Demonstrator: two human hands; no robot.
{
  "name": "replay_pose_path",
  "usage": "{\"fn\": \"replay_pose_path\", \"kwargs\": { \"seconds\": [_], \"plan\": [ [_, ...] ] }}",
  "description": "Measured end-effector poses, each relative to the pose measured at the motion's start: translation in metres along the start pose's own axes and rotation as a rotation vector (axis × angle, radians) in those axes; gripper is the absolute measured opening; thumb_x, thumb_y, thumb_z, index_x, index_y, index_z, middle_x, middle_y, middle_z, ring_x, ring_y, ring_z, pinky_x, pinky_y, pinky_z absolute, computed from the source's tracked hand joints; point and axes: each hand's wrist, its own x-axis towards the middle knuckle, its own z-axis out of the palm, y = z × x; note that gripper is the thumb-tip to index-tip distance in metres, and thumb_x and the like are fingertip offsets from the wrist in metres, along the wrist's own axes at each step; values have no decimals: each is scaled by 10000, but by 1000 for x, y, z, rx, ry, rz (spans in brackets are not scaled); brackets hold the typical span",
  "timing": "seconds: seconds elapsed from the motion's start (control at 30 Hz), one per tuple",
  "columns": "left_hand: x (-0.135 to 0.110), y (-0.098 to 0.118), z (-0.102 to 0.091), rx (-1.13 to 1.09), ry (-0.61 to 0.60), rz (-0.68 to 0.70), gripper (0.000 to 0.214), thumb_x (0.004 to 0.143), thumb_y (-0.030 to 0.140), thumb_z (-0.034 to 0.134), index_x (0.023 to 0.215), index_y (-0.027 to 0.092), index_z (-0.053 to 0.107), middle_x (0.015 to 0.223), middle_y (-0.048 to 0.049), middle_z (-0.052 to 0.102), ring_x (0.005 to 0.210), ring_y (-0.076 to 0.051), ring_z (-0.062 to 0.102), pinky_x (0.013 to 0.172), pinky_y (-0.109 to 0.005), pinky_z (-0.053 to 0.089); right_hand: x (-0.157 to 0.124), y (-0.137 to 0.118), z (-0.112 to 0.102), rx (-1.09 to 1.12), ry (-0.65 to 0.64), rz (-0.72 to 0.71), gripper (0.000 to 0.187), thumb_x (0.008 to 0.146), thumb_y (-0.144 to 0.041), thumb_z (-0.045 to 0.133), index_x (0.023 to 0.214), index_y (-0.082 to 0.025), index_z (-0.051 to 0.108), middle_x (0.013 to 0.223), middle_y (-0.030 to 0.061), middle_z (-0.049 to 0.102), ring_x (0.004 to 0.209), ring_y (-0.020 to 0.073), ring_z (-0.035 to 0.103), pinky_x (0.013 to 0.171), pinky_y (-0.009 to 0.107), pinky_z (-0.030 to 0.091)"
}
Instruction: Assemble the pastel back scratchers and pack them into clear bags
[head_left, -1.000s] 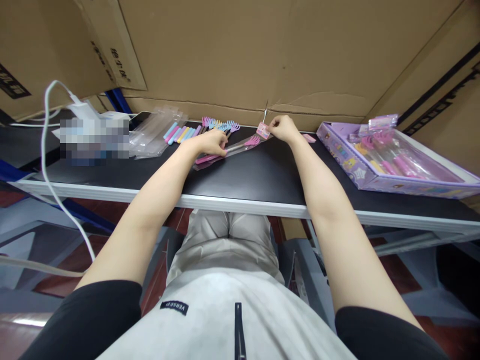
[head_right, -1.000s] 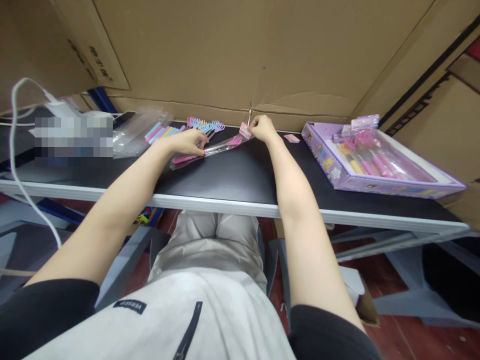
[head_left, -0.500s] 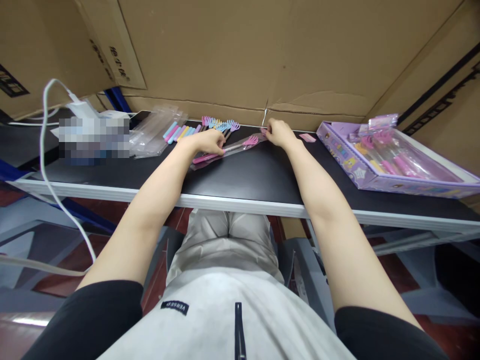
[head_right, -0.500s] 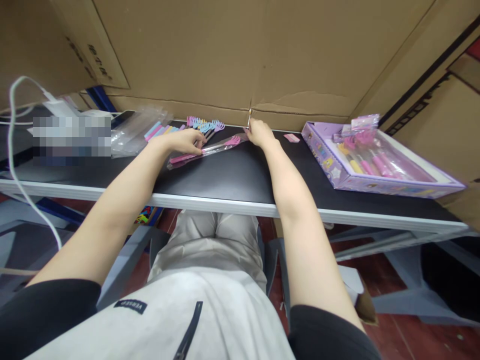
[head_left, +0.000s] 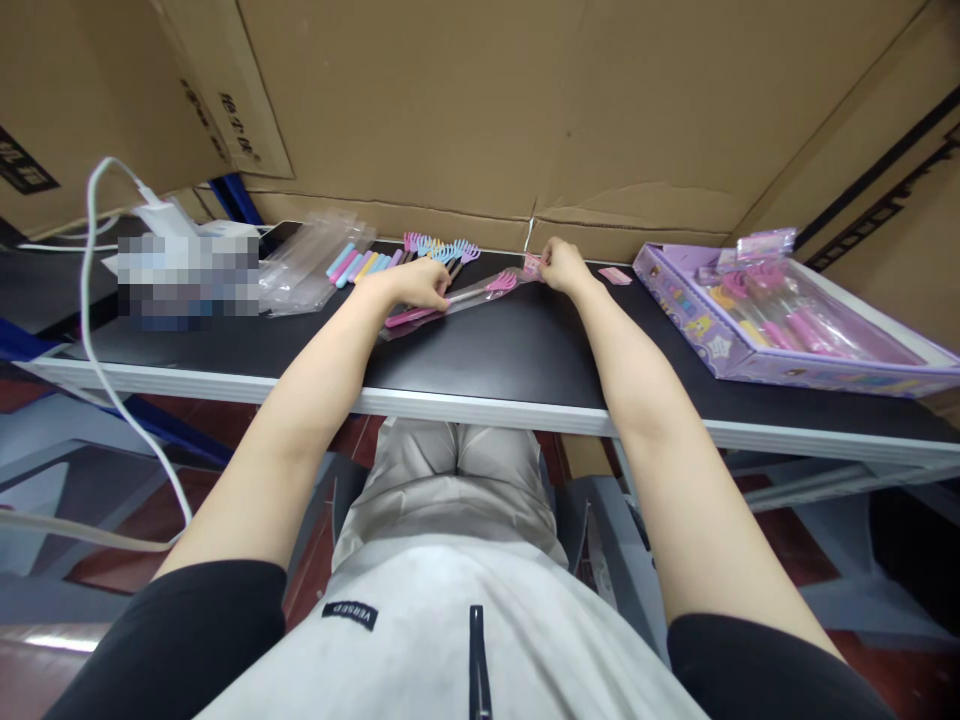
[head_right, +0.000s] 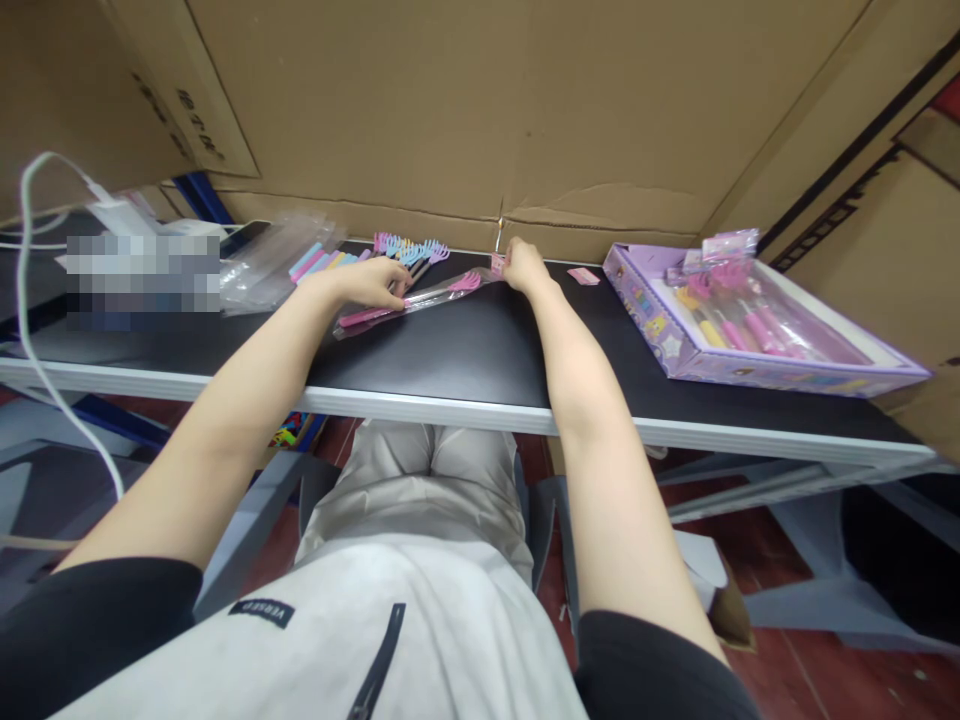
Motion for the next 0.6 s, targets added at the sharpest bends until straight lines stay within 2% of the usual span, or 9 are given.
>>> {"fn": "replay_pose_path", "kwargs": {
  "seconds": [0.13,0.27,0.43,0.6],
  "plan": [
    [1,-2,1,12,-4,-20,184,661,421,727,717,263,650,815,-64,741,966,-312,721,868,-376,582,0,-5,-6,119,102,119,194,854,-52,708,953,-212,659,1024,132,766,1183,360,751,1111,537,599],
    [1,-3,2,21,6,-18,212,661,434,741,705,262,624,778,-63,720,940,-307,712,841,-367,579,-1,-13,-10,392,97,263,260,831,-14,679,1017,-192,644,889,116,741,1002,331,797,993,547,653],
    [0,-3,3,8,14,-19,209,671,442,753,736,267,659,752,-55,696,933,-309,705,838,-375,573,1,-14,-13,559,68,260,247,804,-34,755,885,-214,606,847,112,722,1008,344,796,996,590,656],
    [1,-2,4,9,12,-27,213,671,439,766,742,266,664,749,-55,690,916,-307,701,822,-375,568,4,-6,-16,643,58,262,317,789,-21,769,812,-233,535,906,109,748,1013,294,785,995,539,684]
  ]
}}
